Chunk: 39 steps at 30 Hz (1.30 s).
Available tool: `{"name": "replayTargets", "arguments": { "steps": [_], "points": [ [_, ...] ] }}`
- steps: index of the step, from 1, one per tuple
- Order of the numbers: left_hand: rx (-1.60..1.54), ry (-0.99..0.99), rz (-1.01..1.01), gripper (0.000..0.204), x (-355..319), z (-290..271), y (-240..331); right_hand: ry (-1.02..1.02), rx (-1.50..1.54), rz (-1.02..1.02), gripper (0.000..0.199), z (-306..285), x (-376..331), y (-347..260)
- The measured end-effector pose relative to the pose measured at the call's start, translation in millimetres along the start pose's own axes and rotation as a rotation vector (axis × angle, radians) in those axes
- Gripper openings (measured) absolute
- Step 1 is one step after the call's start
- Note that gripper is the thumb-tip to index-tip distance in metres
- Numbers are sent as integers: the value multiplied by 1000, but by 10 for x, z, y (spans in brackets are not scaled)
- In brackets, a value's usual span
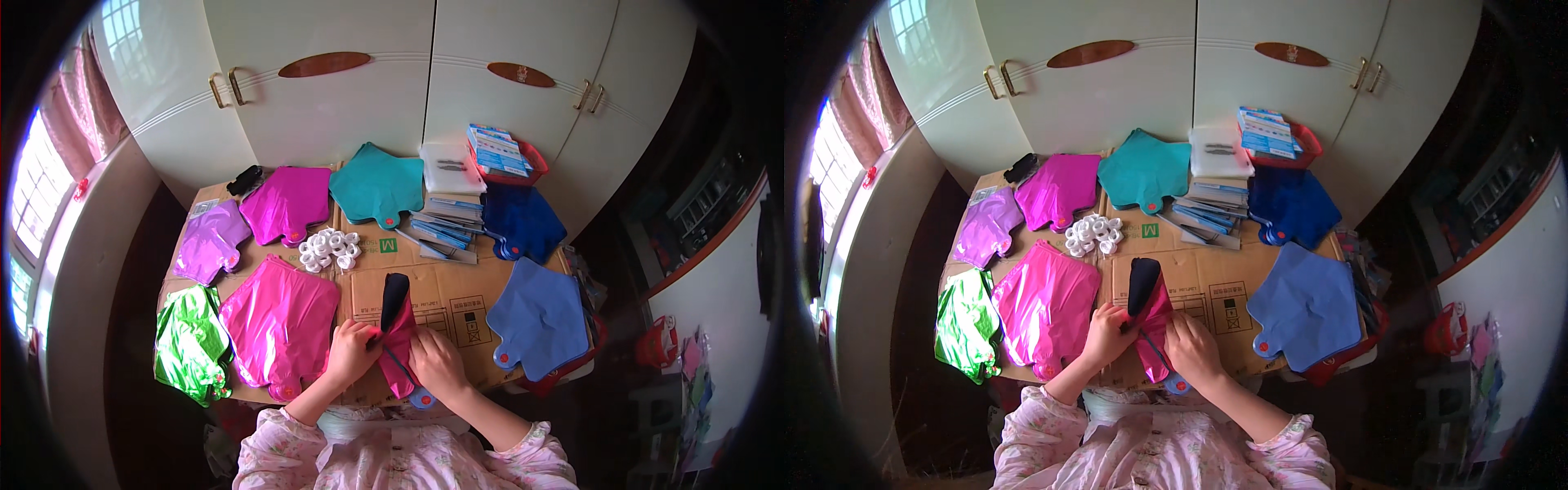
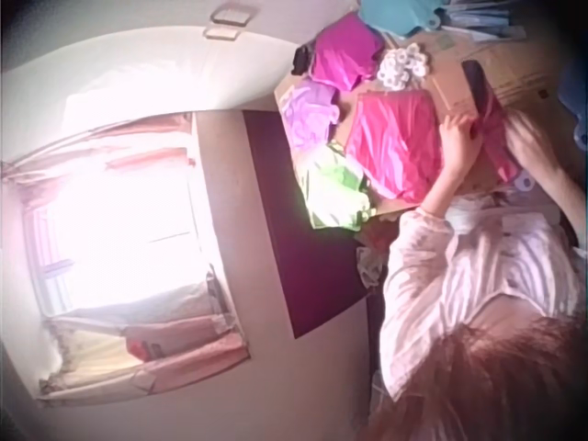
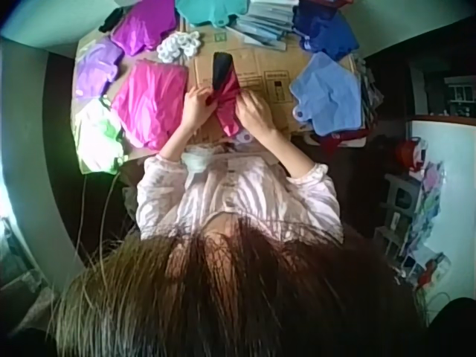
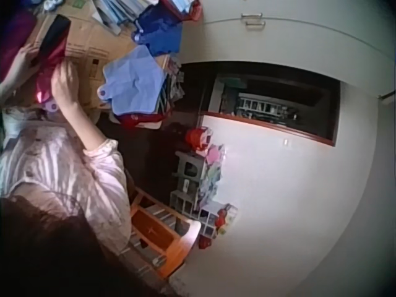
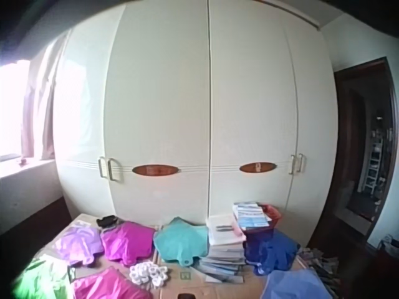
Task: Folding colorful star-shaped fabrics and placing them into plastic bags with cardboard inserts.
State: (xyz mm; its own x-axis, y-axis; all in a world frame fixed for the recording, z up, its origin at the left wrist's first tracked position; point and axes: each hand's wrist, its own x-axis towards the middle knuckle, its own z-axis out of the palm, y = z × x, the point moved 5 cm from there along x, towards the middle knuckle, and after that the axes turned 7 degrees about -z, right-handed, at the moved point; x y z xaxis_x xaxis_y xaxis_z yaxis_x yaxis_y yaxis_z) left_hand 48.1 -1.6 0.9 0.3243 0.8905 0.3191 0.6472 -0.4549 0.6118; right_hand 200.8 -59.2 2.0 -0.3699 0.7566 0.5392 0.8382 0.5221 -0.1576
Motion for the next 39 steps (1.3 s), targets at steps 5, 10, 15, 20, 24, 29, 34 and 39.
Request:
{"name": "replayTargets", "arguments": {
  "steps": [5, 10, 15, 20, 24, 29, 34, 39],
  "points": [
    [38, -19, 11, 13, -10, 15, -5, -49, -37, -3, 29, -7, 8, 3],
    [151, -10, 101, 20, -50, -71, 127, 19, -12, -31, 27, -14, -32, 33],
    [364, -19, 333, 27, -169, -64, 187, -74, 39, -20, 34, -63, -46, 23],
    [470, -36, 494, 33, -236, -68, 254, -148, 68, 59, 38, -34, -100, 45],
    [536, -104, 544, 39, -274, -100, 242, -51, 191, 58, 44, -242, -60, 3],
    [590, -179, 548, 43, -330, -124, 289, -138, 132, 14, 51, -1, -245, 96],
    [607, -181, 526, 43, -383, -97, 293, -295, 26, 5, 57, 129, -334, 106],
    [610, -242, 486, 52, -413, -116, 360, -427, -18, -6, 64, 78, -300, 84]
  ]
}}
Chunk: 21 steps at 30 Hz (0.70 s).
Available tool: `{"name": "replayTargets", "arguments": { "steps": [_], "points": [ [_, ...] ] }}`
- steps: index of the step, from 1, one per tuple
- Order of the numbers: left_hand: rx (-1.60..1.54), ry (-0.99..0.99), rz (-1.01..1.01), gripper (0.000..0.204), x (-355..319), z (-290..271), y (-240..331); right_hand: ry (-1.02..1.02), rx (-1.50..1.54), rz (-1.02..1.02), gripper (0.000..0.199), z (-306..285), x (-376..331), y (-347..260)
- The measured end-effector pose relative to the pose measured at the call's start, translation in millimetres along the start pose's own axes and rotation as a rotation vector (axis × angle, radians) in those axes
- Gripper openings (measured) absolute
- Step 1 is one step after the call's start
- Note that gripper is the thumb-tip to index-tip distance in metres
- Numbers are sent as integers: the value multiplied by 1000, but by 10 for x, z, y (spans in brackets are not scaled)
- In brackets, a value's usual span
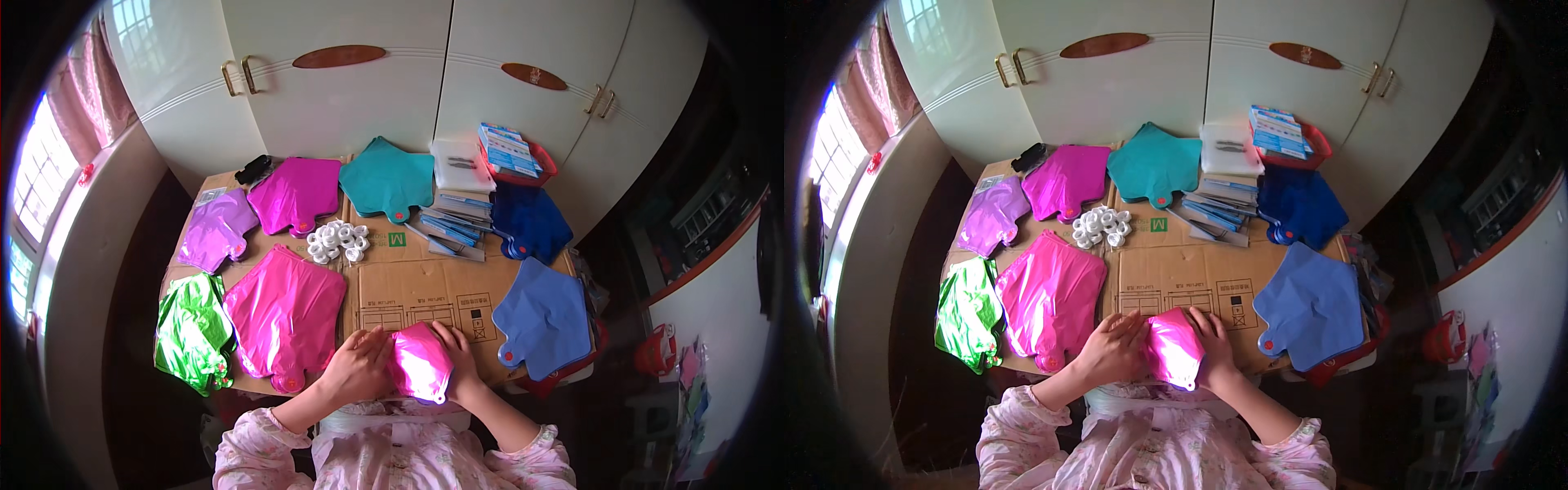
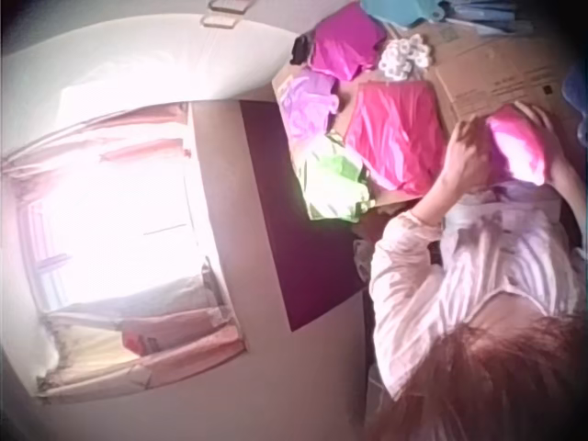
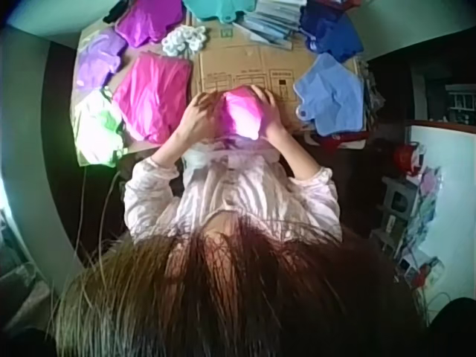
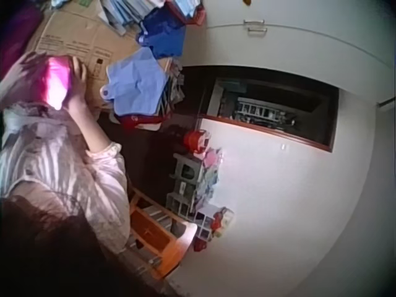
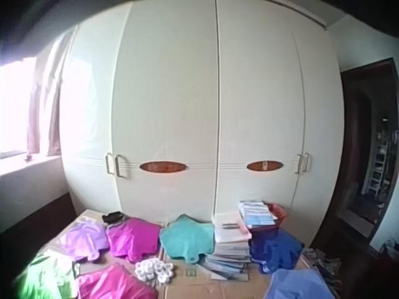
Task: Folding colorful star-shaped fabrics and placing them into plastic bags with cardboard inserts.
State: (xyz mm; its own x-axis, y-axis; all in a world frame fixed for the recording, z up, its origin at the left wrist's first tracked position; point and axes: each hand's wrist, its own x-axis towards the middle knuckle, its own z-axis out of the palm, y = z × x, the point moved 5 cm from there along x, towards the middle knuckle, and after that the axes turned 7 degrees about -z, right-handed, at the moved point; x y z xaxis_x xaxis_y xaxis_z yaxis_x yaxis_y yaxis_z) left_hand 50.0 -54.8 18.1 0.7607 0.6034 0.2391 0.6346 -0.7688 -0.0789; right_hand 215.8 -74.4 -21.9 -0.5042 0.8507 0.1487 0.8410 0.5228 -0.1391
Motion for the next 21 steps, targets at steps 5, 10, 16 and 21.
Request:
{"name": "replayTargets", "arguments": {
  "steps": [5, 10, 16, 21],
  "points": [
    [-41, -31, -64, 66, -44, 15, 21, -158, 300, -117, 62, -205, -12, 149],
    [-93, -52, -98, 75, -69, 27, 19, 118, 362, -100, 39, -512, 176, 495],
    [-107, -32, -102, 75, -77, 9, 21, 306, 116, -554, 28, -323, 464, 313],
    [-113, -55, -110, 75, -90, 0, 11, 379, -11, -635, 24, -274, 507, 300]
  ]
}}
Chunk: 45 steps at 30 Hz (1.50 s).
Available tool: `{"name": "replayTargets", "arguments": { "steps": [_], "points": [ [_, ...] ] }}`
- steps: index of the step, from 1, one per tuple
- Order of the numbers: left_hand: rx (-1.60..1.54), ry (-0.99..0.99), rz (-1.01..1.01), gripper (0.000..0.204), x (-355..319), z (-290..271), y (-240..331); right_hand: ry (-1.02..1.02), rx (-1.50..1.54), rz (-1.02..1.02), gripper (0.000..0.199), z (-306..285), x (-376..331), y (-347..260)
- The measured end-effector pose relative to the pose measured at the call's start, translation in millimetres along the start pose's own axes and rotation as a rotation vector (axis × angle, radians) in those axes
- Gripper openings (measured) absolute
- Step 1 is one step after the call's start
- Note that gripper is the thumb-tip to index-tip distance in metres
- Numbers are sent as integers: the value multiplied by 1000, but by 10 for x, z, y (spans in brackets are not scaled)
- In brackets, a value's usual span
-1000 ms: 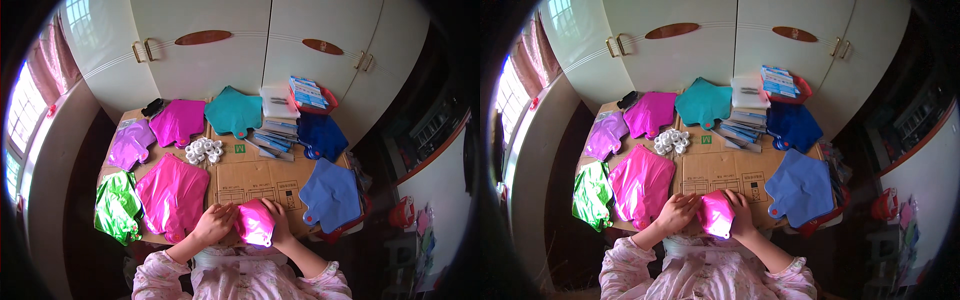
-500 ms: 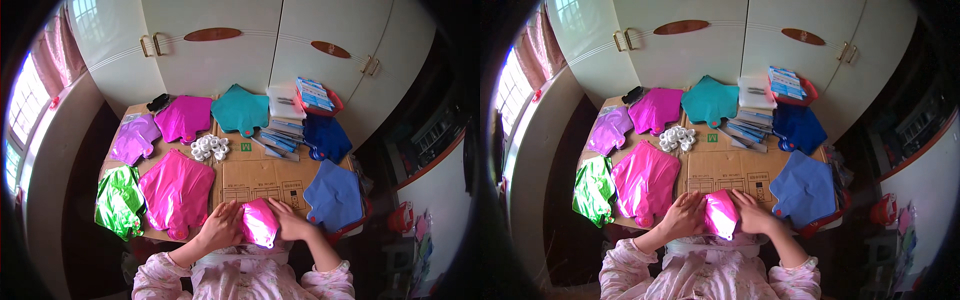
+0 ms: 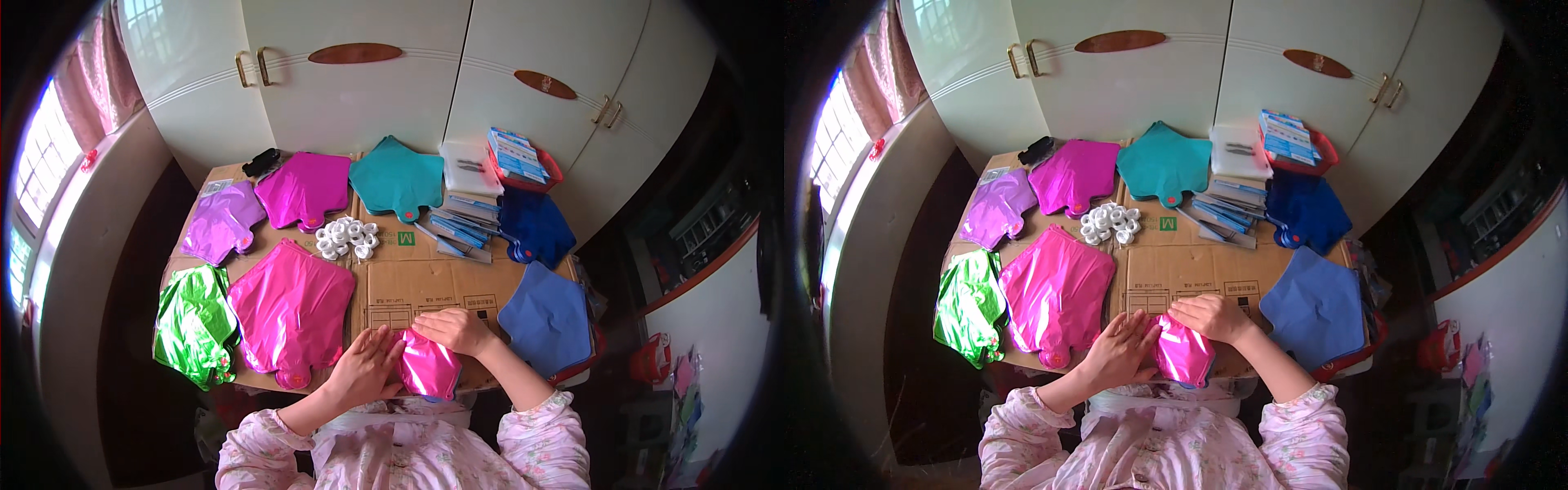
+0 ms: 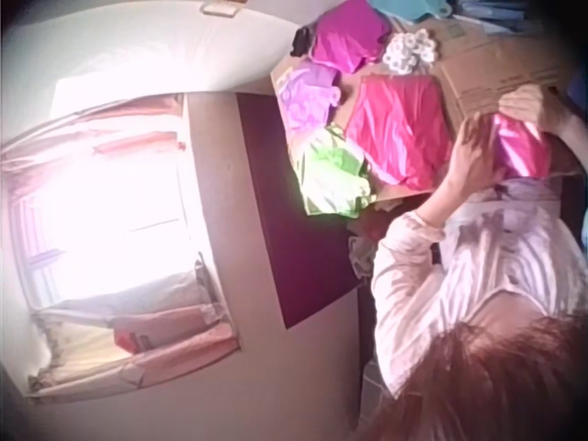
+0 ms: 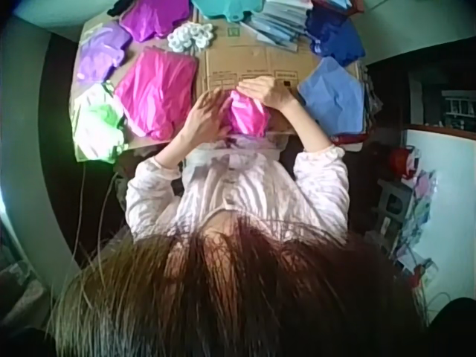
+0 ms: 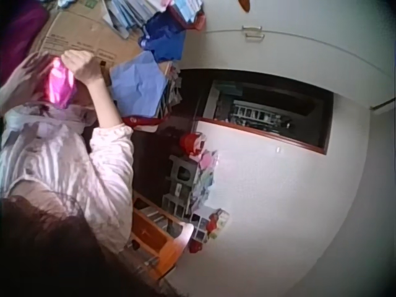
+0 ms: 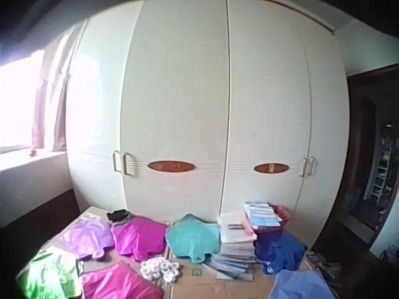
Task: Folding colorful star-shaped fabrics and placing them into plastic bags with cardboard inserts.
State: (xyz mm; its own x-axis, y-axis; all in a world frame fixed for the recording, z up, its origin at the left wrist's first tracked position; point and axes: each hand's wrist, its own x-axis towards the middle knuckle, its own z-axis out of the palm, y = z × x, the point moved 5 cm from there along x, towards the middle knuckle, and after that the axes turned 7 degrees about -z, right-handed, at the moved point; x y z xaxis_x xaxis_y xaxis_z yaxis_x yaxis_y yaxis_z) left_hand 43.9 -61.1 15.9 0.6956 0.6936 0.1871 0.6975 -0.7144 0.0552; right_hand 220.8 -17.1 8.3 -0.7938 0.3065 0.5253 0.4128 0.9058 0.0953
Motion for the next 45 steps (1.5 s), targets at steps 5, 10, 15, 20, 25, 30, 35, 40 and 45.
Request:
{"name": "replayTargets", "arguments": {
  "steps": [5, 10, 15, 20, 25, 30, 35, 40, 45],
  "points": [
    [22, -32, 10, 76, -15, 31, -5, -18, -2, 17, 24, -39, 2, -32],
    [20, -43, 8, 76, -22, 39, -10, -104, 126, 21, 30, -174, 12, -114],
    [17, -54, 7, 75, -25, 36, -16, -175, 253, 4, 33, -220, -44, -264],
    [-1, -54, -14, 77, -56, 38, -29, -195, 274, 27, 34, -128, -150, -258],
    [-35, -83, 43, 79, -97, 10, -2, -202, 316, 47, 35, -114, -174, -236],
    [-75, -102, 115, 68, -239, 99, 216, -212, 364, 73, 40, -112, -214, -243],
    [-5, 14, 114, 53, -326, 139, 353, -280, 371, 124, 45, -207, -262, -397],
    [-98, 176, 134, 43, -415, 139, 452, -300, 341, 150, 50, -179, -387, -563],
    [-322, 317, 118, 40, -386, -4, 398, -168, 477, 257, 50, -278, -367, -592]
  ]
}}
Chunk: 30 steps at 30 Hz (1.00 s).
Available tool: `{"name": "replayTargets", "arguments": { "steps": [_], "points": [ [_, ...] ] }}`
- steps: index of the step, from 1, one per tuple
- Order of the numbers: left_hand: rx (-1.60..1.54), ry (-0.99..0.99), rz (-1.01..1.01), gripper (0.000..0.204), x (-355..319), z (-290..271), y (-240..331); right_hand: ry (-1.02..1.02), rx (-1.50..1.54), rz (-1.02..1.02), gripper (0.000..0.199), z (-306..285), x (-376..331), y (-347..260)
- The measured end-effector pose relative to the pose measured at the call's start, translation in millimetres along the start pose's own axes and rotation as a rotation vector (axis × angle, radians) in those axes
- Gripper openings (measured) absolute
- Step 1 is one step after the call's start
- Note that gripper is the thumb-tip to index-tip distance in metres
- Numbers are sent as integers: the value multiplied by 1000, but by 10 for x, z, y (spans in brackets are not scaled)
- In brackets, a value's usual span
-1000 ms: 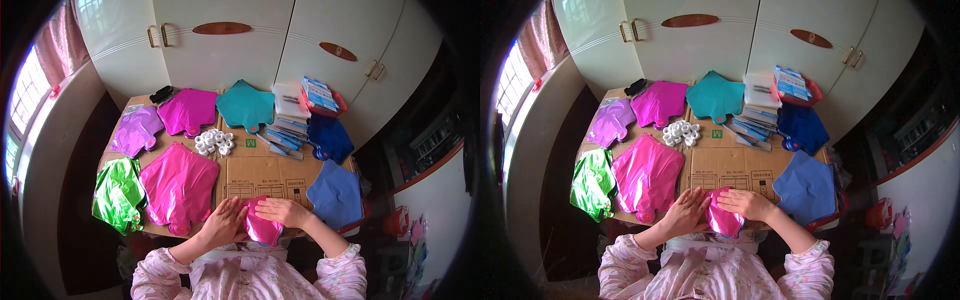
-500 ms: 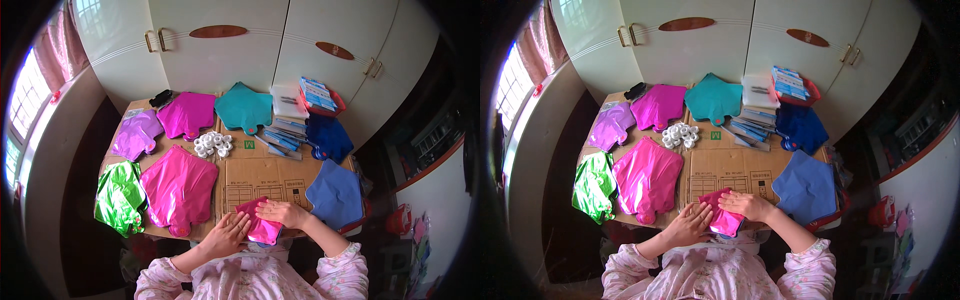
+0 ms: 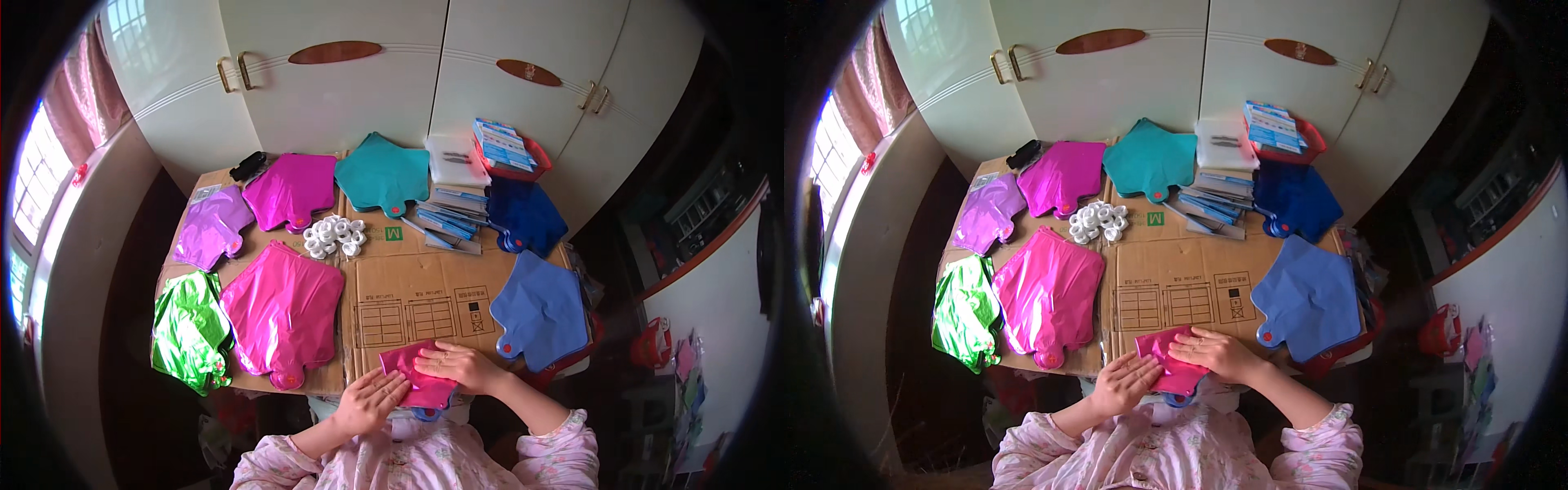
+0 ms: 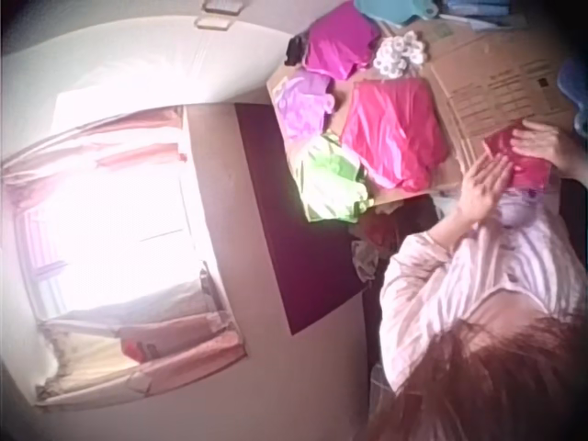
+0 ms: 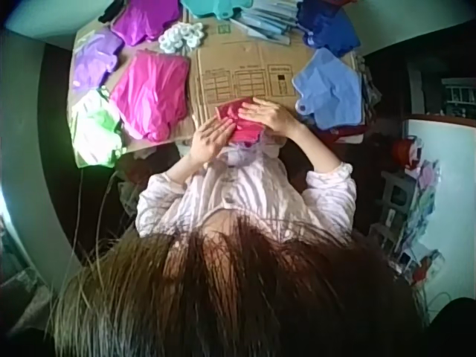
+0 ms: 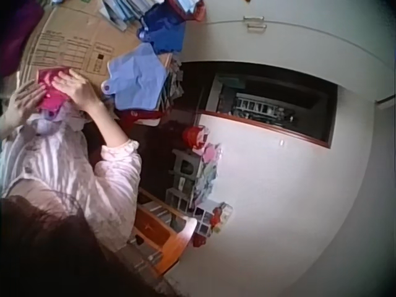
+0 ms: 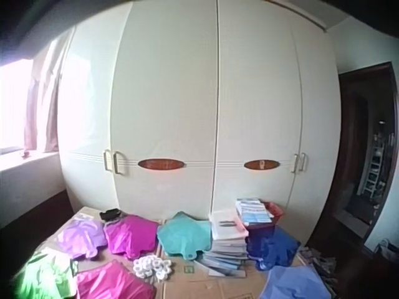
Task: Folding colorful star-shaped fabrics and placing them into plastic bags with cardboard inserts.
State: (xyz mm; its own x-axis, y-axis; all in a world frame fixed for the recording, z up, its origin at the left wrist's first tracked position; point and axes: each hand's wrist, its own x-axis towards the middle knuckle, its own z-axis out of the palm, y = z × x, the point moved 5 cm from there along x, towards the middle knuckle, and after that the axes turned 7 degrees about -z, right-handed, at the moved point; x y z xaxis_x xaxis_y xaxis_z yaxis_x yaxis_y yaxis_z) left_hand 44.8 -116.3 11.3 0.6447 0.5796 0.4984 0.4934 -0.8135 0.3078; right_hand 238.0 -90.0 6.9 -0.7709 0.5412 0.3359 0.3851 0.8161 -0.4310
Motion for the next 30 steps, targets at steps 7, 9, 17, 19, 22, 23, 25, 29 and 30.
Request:
{"name": "replayTargets", "arguments": {
  "steps": [7, 9, 17, 19, 22, 23, 25, 29, 30],
  "points": [
    [-575, -42, -667, 4, 78, -143, -495, 253, 578, 404, 22, -278, 94, 79],
    [-790, 10, -730, 11, 54, -52, -575, 260, 742, 545, 21, -227, 68, 141],
    [-914, 94, -809, 17, 49, -28, -658, 637, 664, 644, 14, -18, 172, 133],
    [-874, 128, -807, 17, 44, -21, -682, 677, 658, 675, 11, 18, 180, 137],
    [-868, 151, -815, 17, 42, -1, -720, 917, 700, 593, 4, -35, 250, 72],
    [-855, 149, -814, 18, 52, -7, -723, 870, 625, 572, 5, -74, 266, 40],
    [-828, 150, -814, 18, 91, -56, -715, 772, 480, 526, 8, -151, 293, -16],
    [-813, 134, -818, 18, 86, -74, -759, 728, 491, 520, 13, -69, 249, 38],
    [-808, 122, -815, 18, 106, -90, -755, 705, 463, 523, 14, -158, 306, -31]
  ]
}}
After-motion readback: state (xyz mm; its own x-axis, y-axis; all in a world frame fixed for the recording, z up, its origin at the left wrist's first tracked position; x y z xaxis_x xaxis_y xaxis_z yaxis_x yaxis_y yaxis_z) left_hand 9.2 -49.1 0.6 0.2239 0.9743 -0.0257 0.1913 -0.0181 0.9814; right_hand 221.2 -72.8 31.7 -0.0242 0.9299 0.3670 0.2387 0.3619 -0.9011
